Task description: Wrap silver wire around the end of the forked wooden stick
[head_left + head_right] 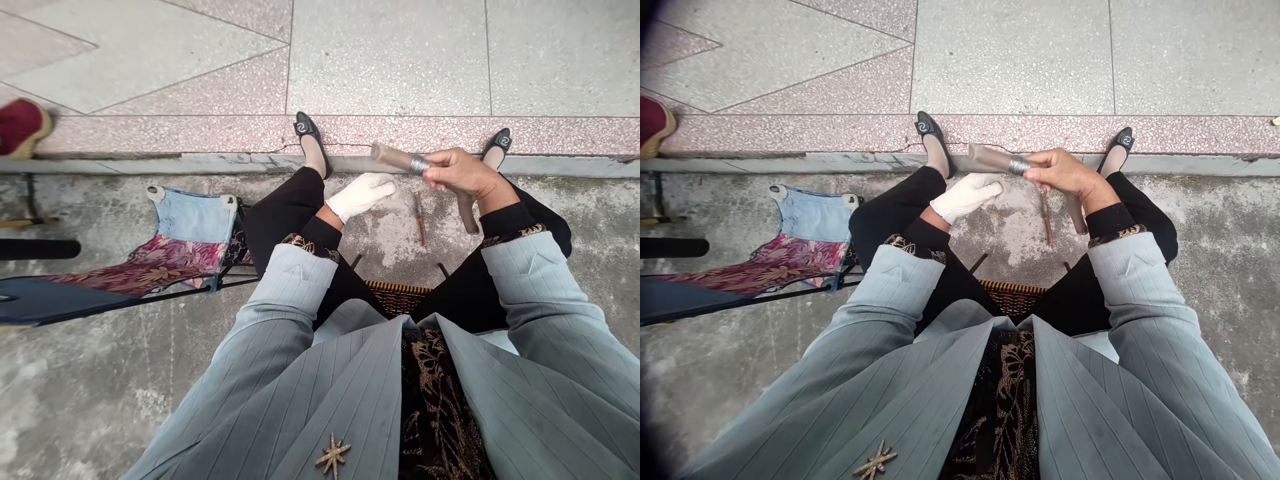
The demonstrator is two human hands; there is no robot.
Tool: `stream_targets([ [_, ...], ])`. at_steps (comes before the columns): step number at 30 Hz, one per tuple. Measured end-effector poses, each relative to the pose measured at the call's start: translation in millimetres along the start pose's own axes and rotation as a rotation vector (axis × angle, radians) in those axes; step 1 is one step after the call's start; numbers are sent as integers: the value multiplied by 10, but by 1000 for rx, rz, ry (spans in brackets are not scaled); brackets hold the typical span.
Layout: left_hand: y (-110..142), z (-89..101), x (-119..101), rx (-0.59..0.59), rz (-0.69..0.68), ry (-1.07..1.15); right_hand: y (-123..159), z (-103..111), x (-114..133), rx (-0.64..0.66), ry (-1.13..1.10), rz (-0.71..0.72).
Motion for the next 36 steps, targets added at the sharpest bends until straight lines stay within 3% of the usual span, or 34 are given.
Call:
stream_targets([
  [3, 8, -31, -87, 30, -38, -49, -15, 20, -17, -116, -12, -16],
  [10, -17, -117, -155, 87, -13, -225, -175, -45, -212, -171, 46, -126],
  [14, -31, -167, -140, 102, 14, -296, -201, -25, -254, -280, 311, -207],
  [16, -42, -185, -127, 109, 46, -416, -206, -36, -249, -273, 488, -255],
  [22, -74, -204, -48, 72, 148, -881, -213, -98, -207, -131, 810, -405],
  [25, -72, -216, -43, 57, 165, -984, -215, -112, -206, -49, 887, -475],
  [28, -59, -215, -73, 71, 157, -1023, -216, -126, -231, 121, 910, -517],
  [32, -48, -170, -67, 48, 123, -995, -187, -138, -265, 421, 686, -443],
  [36, -51, -96, -10, -20, 104, -881, -139, -116, -254, 573, 390, -314],
])
Point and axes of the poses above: each hand's wrist, its own y-axis away from the middle knuckle, its own z-axis out of the back of the hand, x = y × z, the point moved 2 cm from there along -y, towards the middle knuckle, and after that the axes turned 8 degrees about x, right-handed, at the moved point
